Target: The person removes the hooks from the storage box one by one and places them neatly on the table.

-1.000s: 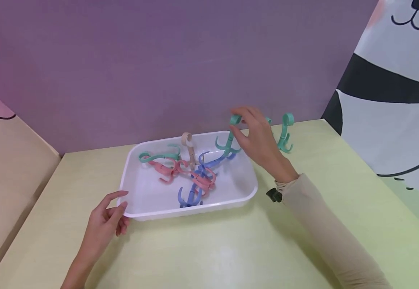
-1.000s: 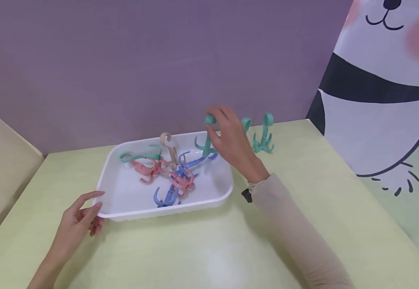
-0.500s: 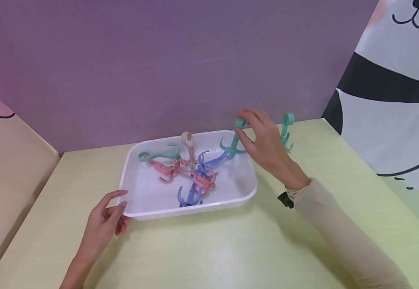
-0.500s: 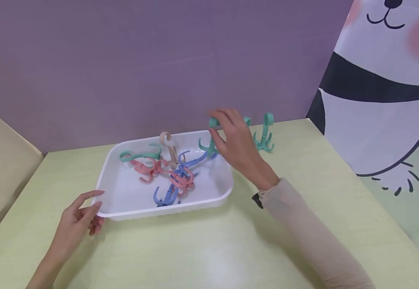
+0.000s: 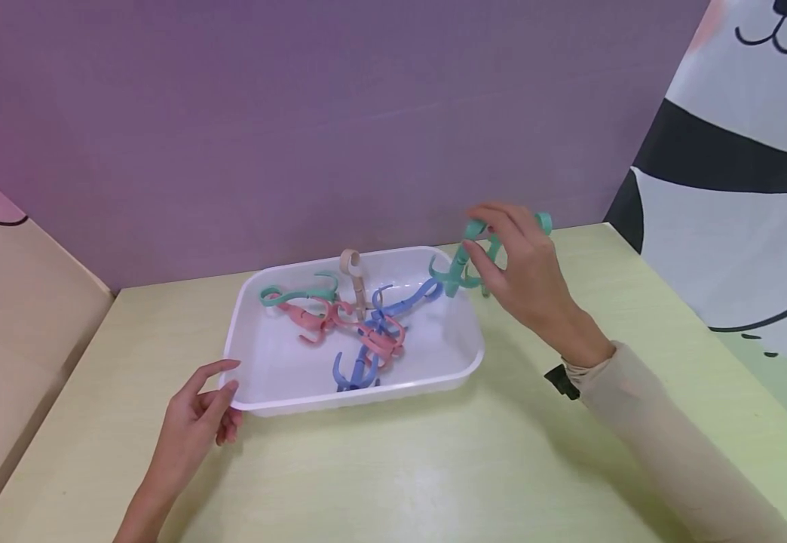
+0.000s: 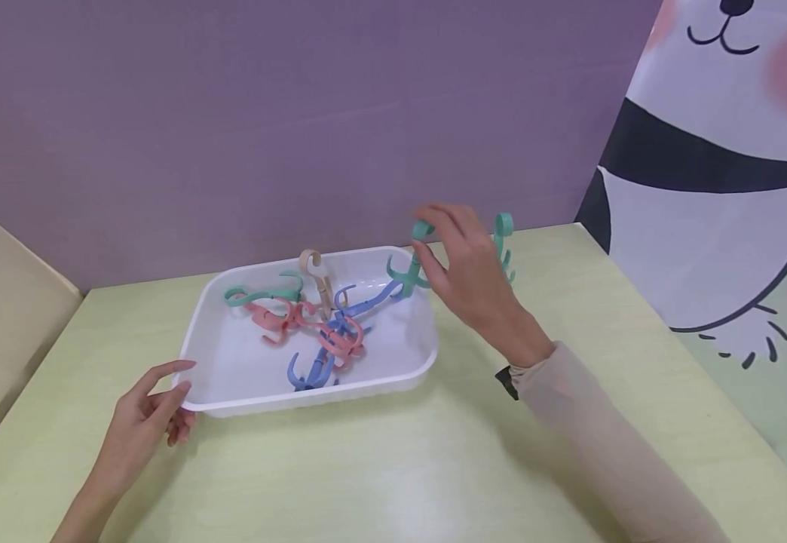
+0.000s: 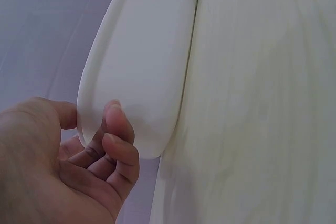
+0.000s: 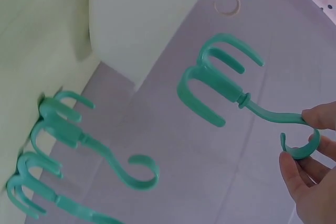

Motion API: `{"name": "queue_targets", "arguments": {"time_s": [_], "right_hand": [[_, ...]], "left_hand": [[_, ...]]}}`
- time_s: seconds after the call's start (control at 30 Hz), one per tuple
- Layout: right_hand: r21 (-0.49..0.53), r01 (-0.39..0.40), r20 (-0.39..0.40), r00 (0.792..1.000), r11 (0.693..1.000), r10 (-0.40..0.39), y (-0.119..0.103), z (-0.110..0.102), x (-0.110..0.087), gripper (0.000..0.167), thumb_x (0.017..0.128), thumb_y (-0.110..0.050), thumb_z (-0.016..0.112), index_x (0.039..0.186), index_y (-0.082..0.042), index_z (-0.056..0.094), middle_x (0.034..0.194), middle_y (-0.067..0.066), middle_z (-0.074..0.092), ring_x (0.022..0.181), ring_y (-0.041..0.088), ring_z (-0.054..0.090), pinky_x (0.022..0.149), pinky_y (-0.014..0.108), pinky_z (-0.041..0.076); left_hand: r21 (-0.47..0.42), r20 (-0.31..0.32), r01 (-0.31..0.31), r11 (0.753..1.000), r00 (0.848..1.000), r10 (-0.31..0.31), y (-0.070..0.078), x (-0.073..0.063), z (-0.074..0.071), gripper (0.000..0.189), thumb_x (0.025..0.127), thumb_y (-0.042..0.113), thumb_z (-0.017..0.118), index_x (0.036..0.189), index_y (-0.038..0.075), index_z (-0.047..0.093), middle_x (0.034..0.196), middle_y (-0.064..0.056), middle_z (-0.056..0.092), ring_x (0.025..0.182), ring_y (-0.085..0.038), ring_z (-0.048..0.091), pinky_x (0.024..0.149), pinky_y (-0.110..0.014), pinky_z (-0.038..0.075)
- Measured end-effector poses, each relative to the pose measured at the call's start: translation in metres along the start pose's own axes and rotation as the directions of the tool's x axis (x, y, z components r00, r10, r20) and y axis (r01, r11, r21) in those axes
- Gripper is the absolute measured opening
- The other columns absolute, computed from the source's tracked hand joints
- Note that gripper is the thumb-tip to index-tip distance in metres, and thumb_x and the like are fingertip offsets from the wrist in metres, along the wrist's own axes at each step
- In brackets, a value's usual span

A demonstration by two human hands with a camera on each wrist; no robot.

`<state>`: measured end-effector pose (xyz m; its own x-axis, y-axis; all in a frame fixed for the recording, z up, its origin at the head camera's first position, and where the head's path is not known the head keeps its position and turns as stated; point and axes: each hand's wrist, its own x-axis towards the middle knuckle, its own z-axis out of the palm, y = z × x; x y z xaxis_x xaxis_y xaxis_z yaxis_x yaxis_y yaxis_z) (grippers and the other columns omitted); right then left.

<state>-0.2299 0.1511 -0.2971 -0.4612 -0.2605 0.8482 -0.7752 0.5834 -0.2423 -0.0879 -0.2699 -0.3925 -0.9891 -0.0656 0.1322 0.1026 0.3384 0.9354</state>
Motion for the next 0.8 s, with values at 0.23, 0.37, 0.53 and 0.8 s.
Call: {"name": "queue_targets", "arguments": {"time_s": [0.23,0.37,0.53,0.8], "right_hand": [[-0.023,-0.009,-0.029,1.0,1.0,0.009,0.004,-0.015,0.0,0.037,0.086,0.001,0.074,0.122,0.001,0.065,0.124,0.013,0.064,0.106,0.028,0.06,0.086,0.033,0.051],[-0.039,-0.016,-0.041,0.999,0.999,0.015,0.011,-0.024,-0.003,0.037,0.086,0.002,0.074,0.122,0.002,0.065,0.124,0.014,0.064,0.106,0.029,0.059,0.088,0.026,0.048],[-0.073,-0.014,-0.036,0.999,0.997,0.012,0.02,-0.032,-0.007,0.035,0.087,0.001,0.073,0.121,0.004,0.064,0.122,0.018,0.063,0.099,0.03,0.059,0.087,0.024,0.045],[-0.1,-0.006,-0.077,0.997,0.995,-0.001,0.031,-0.04,-0.002,0.033,0.086,0.002,0.072,0.118,0.005,0.065,0.117,0.02,0.064,0.093,0.033,0.06,0.085,0.021,0.044]], "left_hand": [[0.003,-0.006,-0.001,1.0,1.0,0.001,-0.001,0.0,0.0,0.034,0.104,0.018,0.054,0.134,0.002,0.05,0.066,-0.022,0.06,0.046,-0.023,0.056,0.041,-0.03,0.048],[0.001,-0.001,0.007,1.0,1.0,-0.007,-0.002,0.0,0.002,0.034,0.104,0.018,0.055,0.134,0.002,0.05,0.065,-0.019,0.06,0.046,-0.023,0.056,0.041,-0.03,0.048],[0.008,-0.003,0.012,1.0,1.0,-0.012,-0.001,0.001,0.003,0.034,0.105,0.019,0.054,0.134,0.003,0.05,0.065,-0.02,0.061,0.046,-0.022,0.056,0.041,-0.031,0.048],[0.02,-0.01,0.015,1.0,1.0,-0.015,0.001,0.0,0.001,0.033,0.105,0.019,0.053,0.134,0.003,0.05,0.065,-0.021,0.061,0.046,-0.022,0.056,0.041,-0.031,0.048]]}}
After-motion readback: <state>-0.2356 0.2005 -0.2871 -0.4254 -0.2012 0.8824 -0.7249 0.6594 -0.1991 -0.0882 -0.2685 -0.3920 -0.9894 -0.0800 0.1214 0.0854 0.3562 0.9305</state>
